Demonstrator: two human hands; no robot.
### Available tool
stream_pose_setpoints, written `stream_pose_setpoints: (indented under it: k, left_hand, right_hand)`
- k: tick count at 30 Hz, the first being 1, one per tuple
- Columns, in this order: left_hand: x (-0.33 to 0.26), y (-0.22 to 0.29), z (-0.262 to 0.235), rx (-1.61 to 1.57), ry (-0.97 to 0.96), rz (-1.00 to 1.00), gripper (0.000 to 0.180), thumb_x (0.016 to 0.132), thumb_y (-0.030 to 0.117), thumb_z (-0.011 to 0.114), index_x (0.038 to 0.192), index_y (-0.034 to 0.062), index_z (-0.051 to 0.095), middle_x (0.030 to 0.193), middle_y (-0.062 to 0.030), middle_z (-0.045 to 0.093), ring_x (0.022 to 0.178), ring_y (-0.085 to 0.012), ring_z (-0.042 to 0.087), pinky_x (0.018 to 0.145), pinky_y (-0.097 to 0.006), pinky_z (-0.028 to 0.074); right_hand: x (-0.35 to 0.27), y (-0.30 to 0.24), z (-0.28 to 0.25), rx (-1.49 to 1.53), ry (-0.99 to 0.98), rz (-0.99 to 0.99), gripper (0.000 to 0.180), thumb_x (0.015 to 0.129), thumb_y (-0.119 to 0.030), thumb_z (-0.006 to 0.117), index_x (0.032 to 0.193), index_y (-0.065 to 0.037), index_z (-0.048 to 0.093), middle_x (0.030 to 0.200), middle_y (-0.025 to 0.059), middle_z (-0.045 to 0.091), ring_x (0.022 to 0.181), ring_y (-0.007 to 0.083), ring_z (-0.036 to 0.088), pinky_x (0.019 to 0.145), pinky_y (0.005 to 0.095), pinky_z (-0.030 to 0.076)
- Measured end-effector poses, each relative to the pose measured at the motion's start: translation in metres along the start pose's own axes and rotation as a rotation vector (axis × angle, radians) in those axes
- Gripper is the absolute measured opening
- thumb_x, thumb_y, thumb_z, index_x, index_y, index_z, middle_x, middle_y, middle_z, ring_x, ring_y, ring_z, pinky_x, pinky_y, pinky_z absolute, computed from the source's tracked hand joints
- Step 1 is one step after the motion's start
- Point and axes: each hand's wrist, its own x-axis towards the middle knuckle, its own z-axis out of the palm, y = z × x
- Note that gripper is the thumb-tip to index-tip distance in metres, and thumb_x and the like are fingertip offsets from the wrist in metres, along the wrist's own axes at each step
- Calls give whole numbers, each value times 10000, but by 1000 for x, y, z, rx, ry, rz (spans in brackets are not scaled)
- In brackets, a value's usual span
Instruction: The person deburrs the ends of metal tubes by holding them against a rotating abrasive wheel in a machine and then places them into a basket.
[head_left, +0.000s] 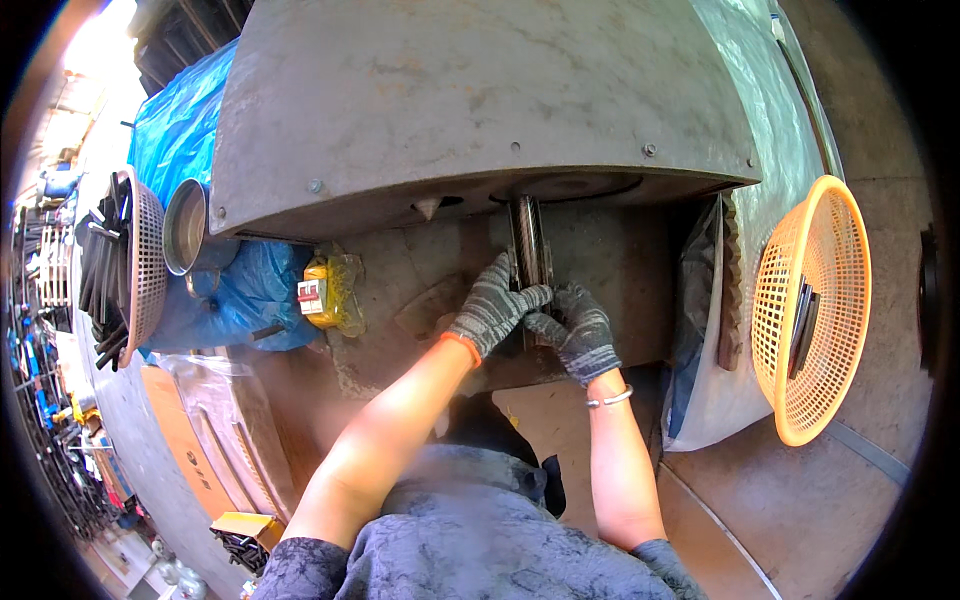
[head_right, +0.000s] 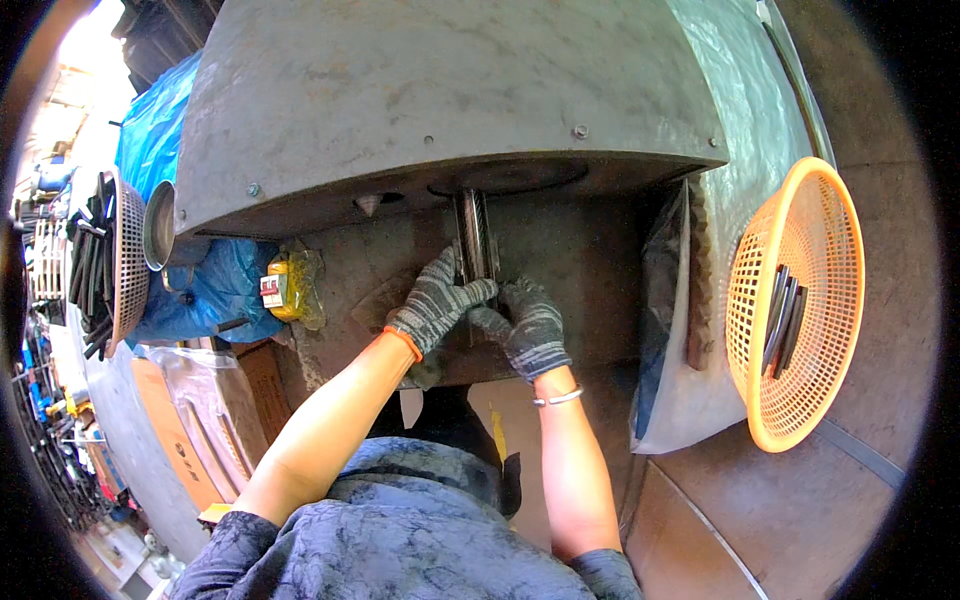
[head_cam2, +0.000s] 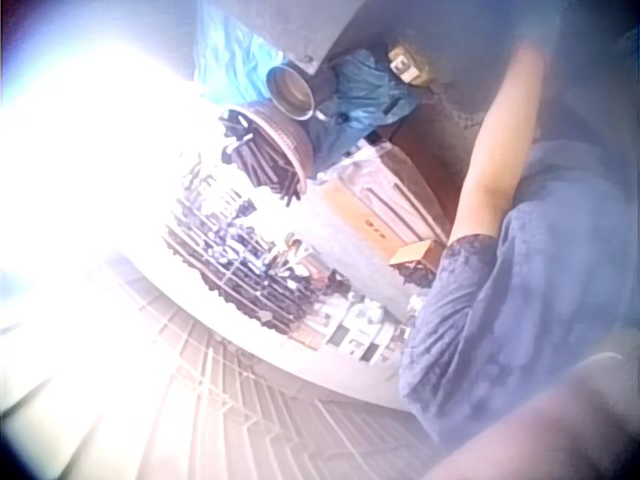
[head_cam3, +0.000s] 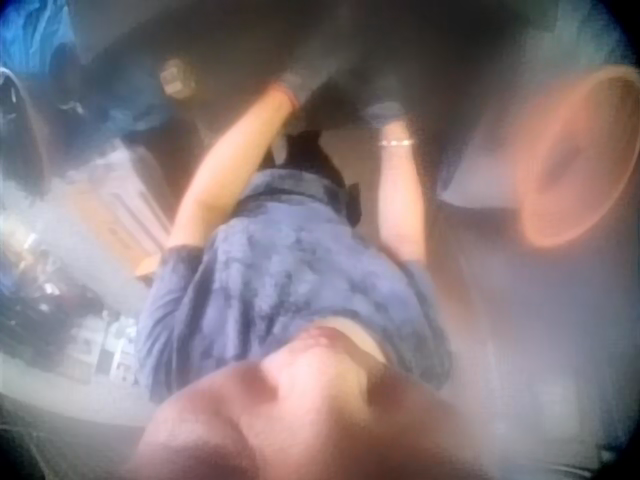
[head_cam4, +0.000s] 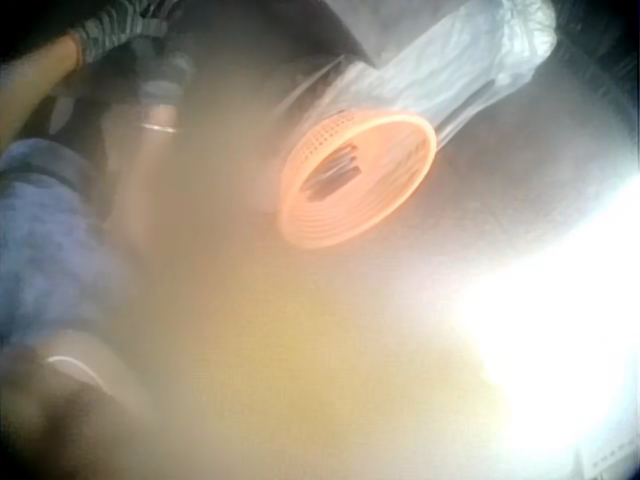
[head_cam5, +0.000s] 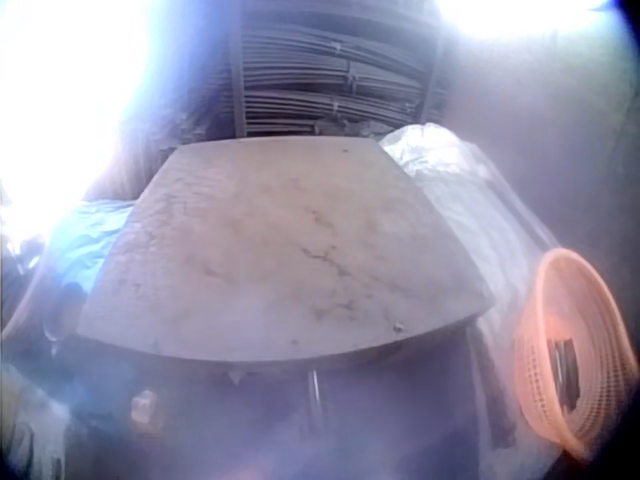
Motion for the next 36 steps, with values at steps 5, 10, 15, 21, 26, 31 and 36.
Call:
stream_pose_setpoints:
  k: [5,10,15,21,26,31,36]
  left_hand:
    - [3,-5,4,-52,-52,-16,493,786,158,749,1208,5,544,1092,-112,635,981,-193,573,888,-321,469]
    - [5,-9,2,59,6,25,521,785,158,750,1230,-1,532,1088,-113,638,977,-192,574,879,-322,473]
    - [1,5,2,28,-21,-1,554,783,174,753,1248,-13,519,1117,-136,633,1002,-210,580,901,-329,464]
    - [1,0,2,59,-6,5,578,786,224,753,1247,-29,514,1135,-173,623,1035,-251,583,923,-343,455]
    - [-1,14,-2,64,-42,-41,593,783,230,754,1253,-35,509,1140,-190,615,1054,-269,574,933,-347,448]
    - [0,1,2,130,31,36,570,783,225,753,1234,-33,520,1124,-174,625,1022,-256,585,914,-342,456]
    - [2,-2,0,44,-14,-5,522,787,199,748,1213,-16,534,1105,-147,637,993,-227,586,893,-336,464]
  right_hand:
    - [-2,8,4,112,0,141,392,749,-332,764,965,-12,699,979,209,645,911,371,606,821,414,490]
    - [-1,3,1,152,-20,104,275,761,-164,766,979,-31,663,886,105,650,798,209,594,726,328,497]
    - [3,-5,1,88,-24,210,365,756,-322,762,930,-11,687,913,186,646,849,345,619,760,406,501]
    - [0,-1,3,26,22,92,288,738,-190,785,930,-20,655,845,107,649,743,223,602,681,338,500]
    - [-1,5,6,95,28,122,294,731,-191,790,929,-23,653,839,104,643,752,218,601,684,337,497]
    - [-1,-1,5,41,53,164,403,721,-347,789,925,-16,680,857,175,622,802,331,611,728,402,500]
    - [-1,-3,2,177,-2,161,395,723,-344,788,901,-6,688,890,186,629,820,333,615,736,404,499]
